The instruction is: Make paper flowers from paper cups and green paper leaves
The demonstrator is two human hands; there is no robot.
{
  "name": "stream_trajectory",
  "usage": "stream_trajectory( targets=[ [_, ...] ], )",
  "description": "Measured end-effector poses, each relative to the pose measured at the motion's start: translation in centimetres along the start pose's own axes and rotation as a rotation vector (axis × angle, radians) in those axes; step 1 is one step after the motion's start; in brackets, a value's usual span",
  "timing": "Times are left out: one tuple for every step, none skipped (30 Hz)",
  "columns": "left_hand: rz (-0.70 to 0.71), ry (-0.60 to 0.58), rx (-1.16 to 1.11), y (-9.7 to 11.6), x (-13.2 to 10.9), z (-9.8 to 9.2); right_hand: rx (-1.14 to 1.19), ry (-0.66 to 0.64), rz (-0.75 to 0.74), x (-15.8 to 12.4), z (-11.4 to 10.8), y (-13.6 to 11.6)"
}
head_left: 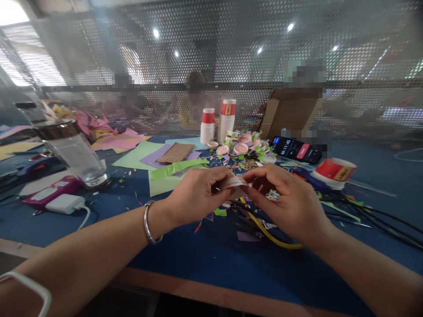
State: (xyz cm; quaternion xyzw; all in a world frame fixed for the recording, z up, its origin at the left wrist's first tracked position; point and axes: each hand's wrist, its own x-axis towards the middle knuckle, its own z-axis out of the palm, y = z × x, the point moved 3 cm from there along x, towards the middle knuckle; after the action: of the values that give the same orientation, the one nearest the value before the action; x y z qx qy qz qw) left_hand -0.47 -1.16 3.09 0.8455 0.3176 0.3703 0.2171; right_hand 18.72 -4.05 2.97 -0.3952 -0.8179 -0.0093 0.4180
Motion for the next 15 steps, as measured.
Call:
stream_trajectory(
  targets=[
    [-0.002,-0.007,-0.003,0.1,0.0,0.0,0.005,-0.009,0.012,0.0,-0.1,-0.1],
    [-0.007,-0.014,-0.009,0.1,-0.1,0.0,0.010,-0.018,0.027,0.1,-0.1,-0.1],
    [-0.011,-0.023,-0.017,0.2,-0.1,0.1,0.015,-0.027,0.046,0.2,-0.1,-0.1],
    [-0.015,-0.030,-0.022,0.2,-0.1,0.1,0.025,-0.035,0.063,0.2,-0.2,-0.1],
    [-0.019,-0.029,-0.019,0.2,-0.1,0.0,0.044,-0.040,0.083,0.3,-0.2,0.0],
    [-0.025,-0.015,-0.008,0.1,0.0,-0.1,0.069,-0.042,0.101,0.3,-0.2,0.1],
    [-0.035,0.014,0.009,-0.1,0.1,-0.2,0.095,-0.041,0.123,0.4,-0.2,0.3],
    [-0.050,0.056,0.027,-0.4,0.2,-0.5,0.116,-0.035,0.145,0.4,-0.4,0.5],
    [-0.064,0.106,0.042,-0.8,0.3,-0.8,0.125,-0.021,0.169,0.4,-0.5,0.8],
    [-0.080,0.152,0.040,-1.2,0.5,-1.1,0.117,-0.001,0.193,0.5,-0.8,1.1],
    [-0.093,0.191,0.020,-1.6,0.7,-1.3,0.097,0.022,0.217,0.6,-1.1,1.5],
    [-0.098,0.219,-0.012,-2.1,0.9,-1.6,0.066,0.042,0.240,0.6,-1.4,1.9],
    [-0.115,0.233,-0.046,-2.5,1.0,-1.7,0.037,0.052,0.258,0.7,-1.8,2.4],
    [-0.137,0.231,-0.082,-2.9,1.2,-1.8,0.013,0.038,0.276,0.9,-2.0,2.9],
    [-0.154,0.226,-0.120,-3.3,1.3,-1.8,-0.005,0.002,0.290,1.0,-2.2,3.5]
  ],
)
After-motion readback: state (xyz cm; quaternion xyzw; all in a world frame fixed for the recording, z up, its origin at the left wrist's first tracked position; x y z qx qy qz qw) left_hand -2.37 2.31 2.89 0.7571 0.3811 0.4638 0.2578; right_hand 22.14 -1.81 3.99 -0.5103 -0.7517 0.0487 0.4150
